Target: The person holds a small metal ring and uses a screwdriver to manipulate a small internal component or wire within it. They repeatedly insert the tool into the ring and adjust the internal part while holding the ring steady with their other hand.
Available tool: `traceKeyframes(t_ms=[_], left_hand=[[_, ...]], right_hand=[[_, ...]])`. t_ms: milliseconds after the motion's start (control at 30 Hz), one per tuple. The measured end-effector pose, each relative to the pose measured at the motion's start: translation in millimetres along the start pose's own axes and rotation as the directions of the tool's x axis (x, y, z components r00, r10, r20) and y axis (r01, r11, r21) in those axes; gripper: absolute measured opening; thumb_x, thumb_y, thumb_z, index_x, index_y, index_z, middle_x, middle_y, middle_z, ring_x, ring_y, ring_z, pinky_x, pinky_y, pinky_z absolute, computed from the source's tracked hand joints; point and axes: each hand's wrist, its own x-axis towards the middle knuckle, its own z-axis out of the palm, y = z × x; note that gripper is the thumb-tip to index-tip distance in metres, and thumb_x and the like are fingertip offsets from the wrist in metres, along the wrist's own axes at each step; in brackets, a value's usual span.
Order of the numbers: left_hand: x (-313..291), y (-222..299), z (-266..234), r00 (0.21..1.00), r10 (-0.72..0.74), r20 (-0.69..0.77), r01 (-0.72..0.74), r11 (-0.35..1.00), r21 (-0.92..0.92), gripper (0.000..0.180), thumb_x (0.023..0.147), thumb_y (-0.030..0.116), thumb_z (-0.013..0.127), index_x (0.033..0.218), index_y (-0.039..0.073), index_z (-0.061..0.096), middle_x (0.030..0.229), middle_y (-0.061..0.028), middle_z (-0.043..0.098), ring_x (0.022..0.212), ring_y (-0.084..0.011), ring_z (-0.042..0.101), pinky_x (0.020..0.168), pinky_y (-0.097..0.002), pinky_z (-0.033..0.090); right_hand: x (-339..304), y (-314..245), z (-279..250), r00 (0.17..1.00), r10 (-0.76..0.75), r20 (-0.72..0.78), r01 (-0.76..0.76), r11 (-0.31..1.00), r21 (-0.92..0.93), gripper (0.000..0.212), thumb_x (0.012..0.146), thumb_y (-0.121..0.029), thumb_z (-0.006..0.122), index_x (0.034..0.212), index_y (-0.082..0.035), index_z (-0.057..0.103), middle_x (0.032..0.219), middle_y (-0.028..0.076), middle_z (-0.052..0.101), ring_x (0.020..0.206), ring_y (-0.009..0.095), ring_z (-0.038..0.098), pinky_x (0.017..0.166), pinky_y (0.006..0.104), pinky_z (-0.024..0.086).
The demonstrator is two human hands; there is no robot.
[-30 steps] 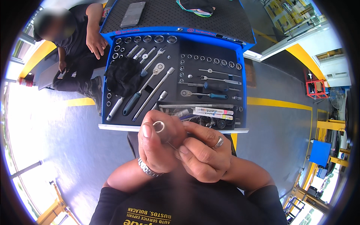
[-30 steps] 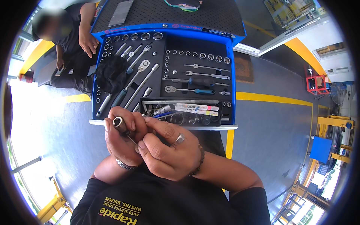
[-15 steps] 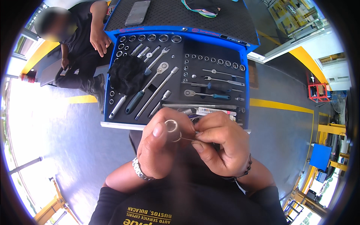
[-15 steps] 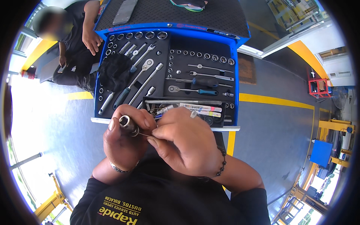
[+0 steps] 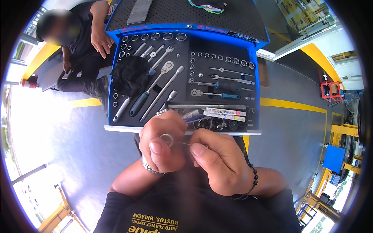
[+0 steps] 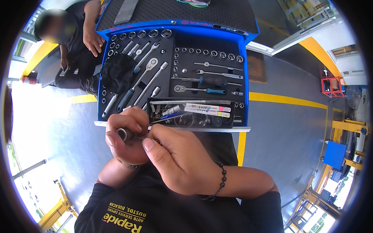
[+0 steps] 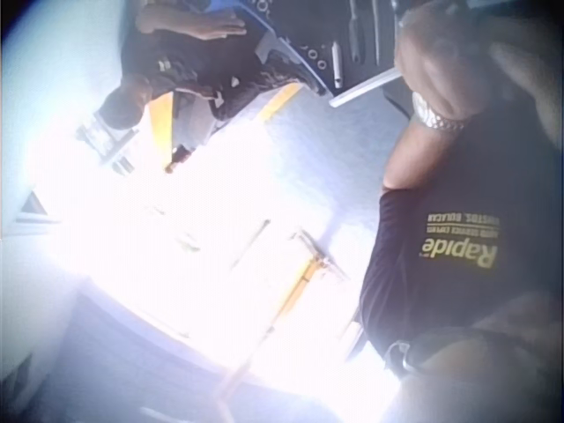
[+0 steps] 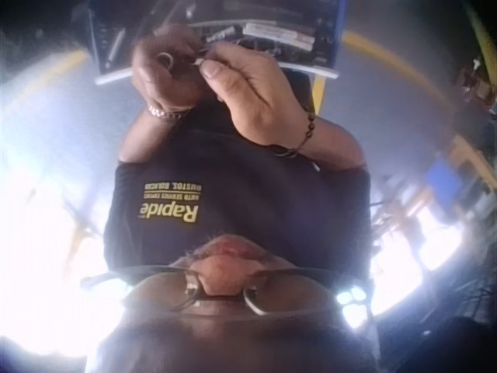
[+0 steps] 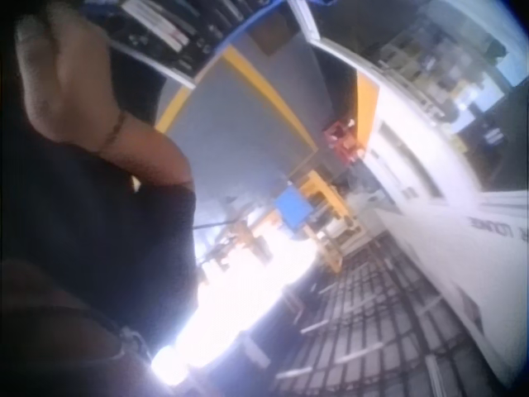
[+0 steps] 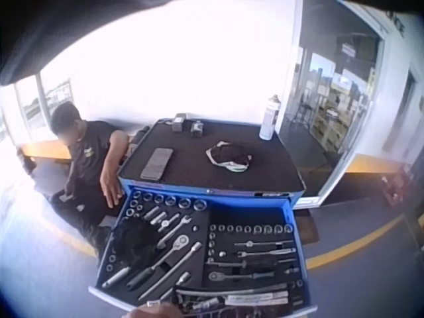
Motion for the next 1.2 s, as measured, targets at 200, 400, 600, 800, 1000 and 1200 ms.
traceKeyframes(t_ms=[200,400,600,800,1000,1200], left_hand=[[0,0,0,0.999,0.015,-0.031,-0.014,1.000,0.014,0.052,0.104,0.048,0.029,0.088,0.002,0.048,0.065,-0.0126,0.052,0.054,-0.0168,0.044,0.050,-0.0311,0.035],[1,9,2,0.987,-0.143,-0.072,0.143,0.990,-0.013,0.059,0.102,0.059,0.024,0.085,0.006,0.044,0.061,-0.0122,0.046,0.054,-0.0193,0.039,0.054,-0.0336,0.037],[-4,9,5,0.970,-0.215,-0.111,0.194,0.966,-0.169,0.058,0.100,0.061,0.034,0.094,0.004,0.043,0.069,-0.0120,0.051,0.060,-0.0154,0.044,0.055,-0.0292,0.037],[-1,16,7,0.952,-0.285,-0.113,0.251,0.937,-0.241,0.055,0.100,0.060,0.035,0.094,0.005,0.040,0.074,-0.0129,0.051,0.065,-0.0171,0.046,0.061,-0.0297,0.039],[1,22,13,0.954,-0.295,-0.047,0.282,0.940,-0.191,0.052,0.102,0.059,0.025,0.094,0.011,0.040,0.070,-0.0091,0.042,0.062,-0.0200,0.041,0.061,-0.0348,0.040],[2,9,11,0.994,-0.104,0.024,0.106,0.979,-0.172,0.053,0.098,0.058,0.043,0.100,0.006,0.040,0.079,-0.0121,0.052,0.062,-0.0147,0.046,0.056,-0.0276,0.039]], right_hand=[[2,2,3,0.994,-0.109,0.010,0.108,0.992,0.058,0.026,0.100,-0.020,0.045,0.085,-0.001,0.053,0.074,0.009,0.054,0.065,0.019,0.050,0.060,0.0322,0.041],[-2,7,14,0.958,-0.287,-0.013,0.273,0.924,-0.269,0.017,0.090,-0.008,0.059,0.077,-0.003,0.049,0.073,0.013,0.051,0.063,0.031,0.053,0.060,0.0419,0.041],[-2,16,22,0.851,-0.526,0.007,0.439,0.703,-0.560,0.015,0.080,-0.008,0.068,0.079,-0.006,0.053,0.077,0.008,0.053,0.066,0.024,0.055,0.065,0.0360,0.043],[-1,27,26,0.793,-0.610,-0.012,0.470,0.624,-0.624,0.017,0.074,-0.009,0.070,0.082,-0.005,0.055,0.081,0.009,0.055,0.073,0.024,0.058,0.071,0.0365,0.046],[-1,33,24,0.749,-0.662,-0.035,0.510,0.609,-0.608,0.015,0.076,-0.008,0.069,0.084,-0.003,0.057,0.084,0.012,0.056,0.078,0.029,0.059,0.077,0.0399,0.048],[-4,33,21,0.842,-0.524,-0.126,0.458,0.819,-0.345,0.011,0.084,-0.007,0.065,0.082,-0.003,0.055,0.085,0.012,0.054,0.078,0.029,0.056,0.076,0.0415,0.046]])
